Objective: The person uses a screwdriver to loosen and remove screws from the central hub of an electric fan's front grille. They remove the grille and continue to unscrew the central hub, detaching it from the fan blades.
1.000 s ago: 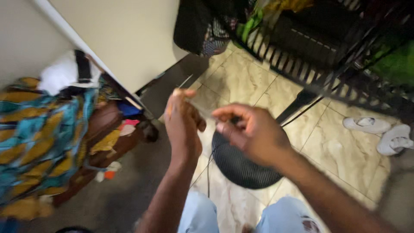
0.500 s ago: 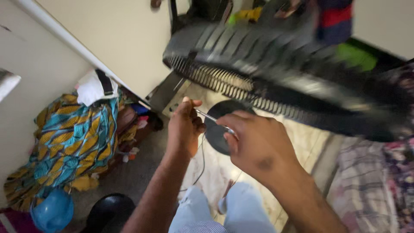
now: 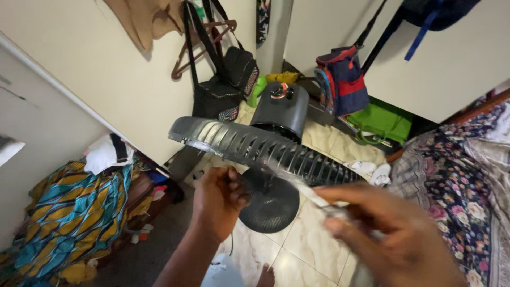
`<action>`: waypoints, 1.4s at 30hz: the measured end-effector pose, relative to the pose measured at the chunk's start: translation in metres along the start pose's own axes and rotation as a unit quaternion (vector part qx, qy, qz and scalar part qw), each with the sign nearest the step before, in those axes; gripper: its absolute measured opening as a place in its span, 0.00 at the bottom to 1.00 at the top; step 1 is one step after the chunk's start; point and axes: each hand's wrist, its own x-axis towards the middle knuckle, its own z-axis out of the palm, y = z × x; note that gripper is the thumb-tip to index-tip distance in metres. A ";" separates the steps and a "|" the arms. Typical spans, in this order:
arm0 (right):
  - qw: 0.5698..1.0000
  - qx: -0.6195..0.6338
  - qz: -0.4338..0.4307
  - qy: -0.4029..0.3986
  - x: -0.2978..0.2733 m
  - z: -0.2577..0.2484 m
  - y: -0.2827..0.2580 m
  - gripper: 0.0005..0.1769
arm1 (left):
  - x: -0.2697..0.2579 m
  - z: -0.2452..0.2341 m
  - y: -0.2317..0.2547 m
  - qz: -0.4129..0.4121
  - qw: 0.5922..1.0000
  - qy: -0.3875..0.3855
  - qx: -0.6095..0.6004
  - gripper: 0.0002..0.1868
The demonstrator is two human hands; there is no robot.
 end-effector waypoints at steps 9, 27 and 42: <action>0.957 -0.156 0.227 0.089 0.051 -0.013 0.033 0.30 | -0.012 0.024 0.031 0.092 0.995 -0.009 0.026 0.44; 0.960 -0.208 0.188 -0.024 0.191 0.011 0.027 0.27 | 0.006 0.031 0.066 -0.003 0.994 0.077 0.082 0.17; 0.951 -0.285 -0.072 -0.091 0.236 0.052 0.039 0.38 | 0.014 0.021 0.057 0.021 0.994 0.045 0.102 0.19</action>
